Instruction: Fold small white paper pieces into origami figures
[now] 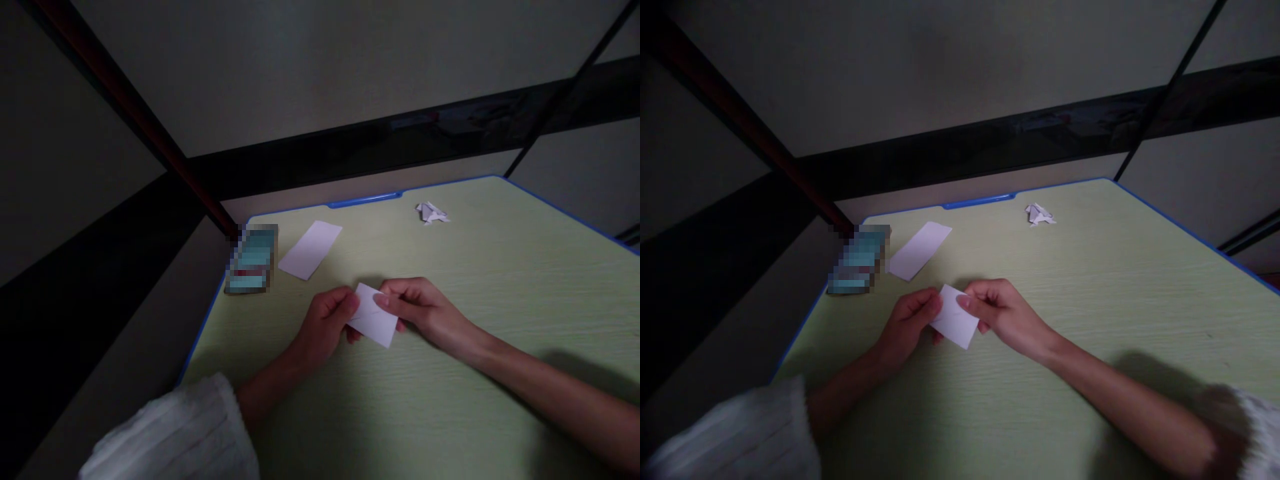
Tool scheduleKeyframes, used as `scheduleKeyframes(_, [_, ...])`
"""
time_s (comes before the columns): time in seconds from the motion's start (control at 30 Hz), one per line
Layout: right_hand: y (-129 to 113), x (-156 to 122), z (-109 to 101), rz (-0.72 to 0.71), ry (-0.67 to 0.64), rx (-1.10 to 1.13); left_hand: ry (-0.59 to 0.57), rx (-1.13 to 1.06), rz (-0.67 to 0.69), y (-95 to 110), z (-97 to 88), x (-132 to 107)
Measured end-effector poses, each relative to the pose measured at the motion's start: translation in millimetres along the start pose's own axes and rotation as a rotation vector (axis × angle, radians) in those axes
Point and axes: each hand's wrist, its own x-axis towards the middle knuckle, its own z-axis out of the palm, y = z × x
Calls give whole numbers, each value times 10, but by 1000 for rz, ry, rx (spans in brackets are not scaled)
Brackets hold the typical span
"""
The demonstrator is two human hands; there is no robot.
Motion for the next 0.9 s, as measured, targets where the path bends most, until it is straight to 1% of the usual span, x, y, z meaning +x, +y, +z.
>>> scheduleKeyframes(0.07, [18, 2, -12, -14, 11, 61, 1, -9, 21, -3, -7, -5])
scheduleKeyframes(0.2, [24, -19, -17, -21, 36, 139, 44, 34, 62, 2, -29, -14])
scheduleKeyframes(0.33, [-2, -46, 24, -42, 18, 261, 50, 30, 58, 12, -34, -26])
scheduleKeyframes(0.43, [-26, -58, 66, -50, -15, 348, 40, -20, 34, 19, -14, -40])
scheduleKeyframes(0.5, [-39, -61, 81, -53, -32, 395, 36, -92, 10, 18, 0, -46])
scheduleKeyframes(0.6, [-45, -62, 62, -44, -43, 357, 21, -171, -28, 15, -3, -40])
scheduleKeyframes(0.67, [-33, -60, 26, -33, -45, 250, -29, -157, -69, 25, -28, -30])
scheduleKeyframes(0.73, [-13, -57, -11, -26, -59, 151, -117, -114, -125, 53, -57, -26])
scheduleKeyframes(0.83, [15, -48, -37, -25, -74, 94, -274, -34, -204, 106, -70, -38])
scheduleKeyframes(0.9, [23, -38, -32, -22, -54, 91, -348, 16, -240, 127, -53, -48])
